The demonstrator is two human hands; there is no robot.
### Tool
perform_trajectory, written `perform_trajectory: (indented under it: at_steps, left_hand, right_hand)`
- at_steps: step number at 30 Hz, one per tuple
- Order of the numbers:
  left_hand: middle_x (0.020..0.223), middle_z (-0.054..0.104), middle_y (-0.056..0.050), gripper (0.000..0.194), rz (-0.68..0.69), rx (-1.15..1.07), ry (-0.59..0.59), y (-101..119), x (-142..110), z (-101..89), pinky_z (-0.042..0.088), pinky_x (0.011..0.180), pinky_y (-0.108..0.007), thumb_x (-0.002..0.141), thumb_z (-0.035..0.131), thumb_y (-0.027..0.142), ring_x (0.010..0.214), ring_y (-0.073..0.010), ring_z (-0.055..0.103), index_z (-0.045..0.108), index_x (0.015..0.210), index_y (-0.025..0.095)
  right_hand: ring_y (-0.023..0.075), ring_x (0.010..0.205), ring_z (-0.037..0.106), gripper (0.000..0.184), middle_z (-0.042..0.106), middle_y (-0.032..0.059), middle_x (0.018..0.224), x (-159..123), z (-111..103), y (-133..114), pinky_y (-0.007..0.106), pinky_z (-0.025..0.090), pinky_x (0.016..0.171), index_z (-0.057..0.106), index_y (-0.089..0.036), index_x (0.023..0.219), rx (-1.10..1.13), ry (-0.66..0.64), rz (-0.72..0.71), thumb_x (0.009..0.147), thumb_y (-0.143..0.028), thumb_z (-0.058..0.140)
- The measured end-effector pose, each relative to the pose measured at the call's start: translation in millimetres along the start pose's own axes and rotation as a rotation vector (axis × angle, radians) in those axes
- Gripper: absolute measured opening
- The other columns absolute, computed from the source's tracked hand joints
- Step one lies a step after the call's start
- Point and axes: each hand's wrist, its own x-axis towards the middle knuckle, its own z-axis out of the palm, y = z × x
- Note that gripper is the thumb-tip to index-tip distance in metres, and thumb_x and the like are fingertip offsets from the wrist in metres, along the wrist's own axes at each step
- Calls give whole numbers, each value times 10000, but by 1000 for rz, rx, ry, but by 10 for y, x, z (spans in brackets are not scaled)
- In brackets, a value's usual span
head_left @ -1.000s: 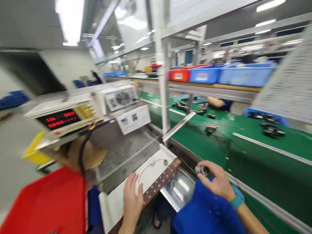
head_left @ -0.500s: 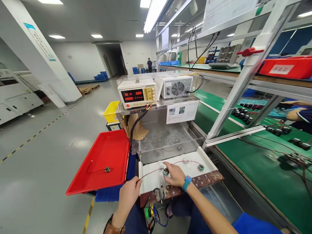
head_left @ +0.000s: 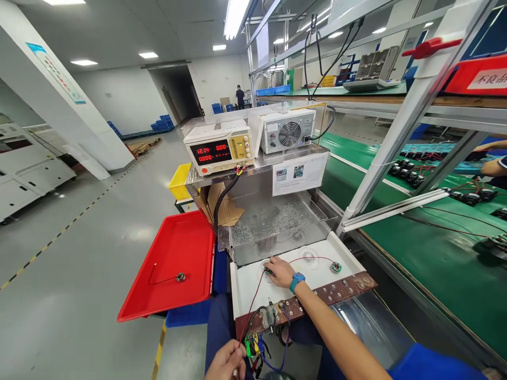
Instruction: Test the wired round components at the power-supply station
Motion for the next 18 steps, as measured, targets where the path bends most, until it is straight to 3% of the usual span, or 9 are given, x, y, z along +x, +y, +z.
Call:
perform_trajectory:
  at_steps: [4, 7, 9, 13, 18]
  left_hand:
    - [465, 559, 43, 589, 7, -238, -239, 126, -38, 276, 203, 380, -171, 586, 707, 726, 351, -32, 370, 514, 735, 190]
    - [536, 630, -11, 536, 36, -246, -297, 430, -76, 478, 205, 343, -169, 658, 704, 670, 342, -45, 444, 573, 740, 156]
    - [638, 676, -41, 480, 83, -254, -281, 688, -62, 586, 294, 367, -163, 698, 718, 600, 406, -56, 519, 617, 753, 134]
    - [723, 693, -53, 442, 202, -235, -204, 1107, 161, 720, 488, 577, -182, 693, 764, 527, 587, -81, 607, 687, 798, 105]
    - [713, 701, -52, 541, 215, -171, -105, 1189, 581, 818, 535, 697, -250, 599, 800, 577, 652, -127, 648, 687, 853, 113]
  right_hand:
    - [230, 1052, 522, 352, 605, 92, 1105, 16, 17, 12, 307, 397, 860, 594, -202, 1201, 1, -21, 40, 854, -256, 567]
    - [232, 1037, 538, 346, 625, 97, 1104, 35, -3, 4, 310, 392, 871, 604, -188, 1193, 13, -27, 49, 858, -262, 558]
    - [233, 1021, 551, 335, 642, 101, 1086, 52, -18, -11, 313, 384, 889, 617, -177, 1175, 19, -47, 55, 855, -260, 558]
    - [237, 995, 562, 284, 661, 102, 1034, 61, -11, -58, 313, 376, 878, 640, -170, 1092, -9, -67, 111, 830, -223, 544]
    - [240, 1003, 555, 274, 668, 94, 1031, 38, 16, -87, 293, 382, 810, 629, -184, 1079, 3, -22, 157, 833, -256, 528]
